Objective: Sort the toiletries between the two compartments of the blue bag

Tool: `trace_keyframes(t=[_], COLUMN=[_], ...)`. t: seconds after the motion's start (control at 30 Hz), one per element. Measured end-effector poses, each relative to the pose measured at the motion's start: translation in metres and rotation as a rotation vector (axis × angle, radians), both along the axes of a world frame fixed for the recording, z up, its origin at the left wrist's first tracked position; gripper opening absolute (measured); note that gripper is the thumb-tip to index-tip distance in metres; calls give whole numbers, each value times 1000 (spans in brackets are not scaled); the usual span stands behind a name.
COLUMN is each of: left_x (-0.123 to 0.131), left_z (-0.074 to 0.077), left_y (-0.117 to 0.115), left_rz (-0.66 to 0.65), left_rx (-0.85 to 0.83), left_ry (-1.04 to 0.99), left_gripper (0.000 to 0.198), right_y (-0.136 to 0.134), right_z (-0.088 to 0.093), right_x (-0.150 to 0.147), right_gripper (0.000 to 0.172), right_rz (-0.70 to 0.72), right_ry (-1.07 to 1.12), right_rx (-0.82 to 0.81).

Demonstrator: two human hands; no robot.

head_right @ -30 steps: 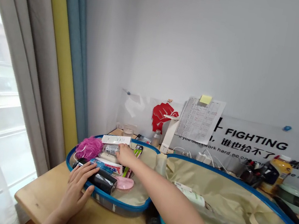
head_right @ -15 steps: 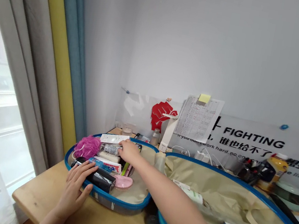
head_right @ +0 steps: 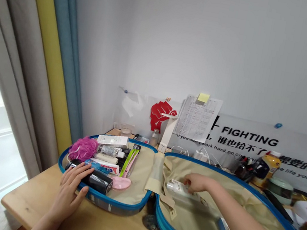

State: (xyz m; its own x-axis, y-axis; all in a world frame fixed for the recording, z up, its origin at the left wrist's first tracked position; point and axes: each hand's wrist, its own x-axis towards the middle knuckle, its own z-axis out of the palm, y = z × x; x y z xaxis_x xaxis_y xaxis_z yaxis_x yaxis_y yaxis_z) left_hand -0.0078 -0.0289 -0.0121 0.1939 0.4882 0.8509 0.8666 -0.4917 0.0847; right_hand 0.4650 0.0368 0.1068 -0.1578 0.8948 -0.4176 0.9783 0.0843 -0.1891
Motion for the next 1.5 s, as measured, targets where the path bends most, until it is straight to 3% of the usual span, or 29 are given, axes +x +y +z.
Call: trace_keyframes(t=[0.17, 0.37, 0.67, 0.83, 0.93, 1.03, 1.13, 1.27, 1.5], left_x=[1, 1, 0, 1, 2, 2, 1, 0, 1], left_z=[3, 3, -2, -1, 0, 1, 0, -1, 0], left_y=[-3, -5, -2, -2, -3, -3, -3, -2, -3], left_rz=[5, -10, -7, -8, -1, -2, -15, -15, 0], left_rx=[10, 8, -17, -21, -20, -21, -15, -25, -27], left_ry=[12, 9, -10, -14, -17, -15, -14, -18, -15], left_gripper=[42, 42, 43, 43, 44, 44, 43, 43, 44], right_y=[-6, -7, -26, -35, -36, -36, -34, -27, -5], right_z=[-22, -24, 6, 5, 7, 25, 53, 70, 33], right_x=[13, 12, 8, -1, -6, -4, -10, -61, -222], right_gripper=[19, 19, 12, 22, 18, 17, 31, 50, 47], right_rz=[-101, -165, -323, -367, -354, -313, -223, -38, 329], right_ry=[-30, 50, 186, 250, 257, 312, 396, 429, 272], right_rx=[-10, -4, -98, -145, -135, -91, 33, 224, 336])
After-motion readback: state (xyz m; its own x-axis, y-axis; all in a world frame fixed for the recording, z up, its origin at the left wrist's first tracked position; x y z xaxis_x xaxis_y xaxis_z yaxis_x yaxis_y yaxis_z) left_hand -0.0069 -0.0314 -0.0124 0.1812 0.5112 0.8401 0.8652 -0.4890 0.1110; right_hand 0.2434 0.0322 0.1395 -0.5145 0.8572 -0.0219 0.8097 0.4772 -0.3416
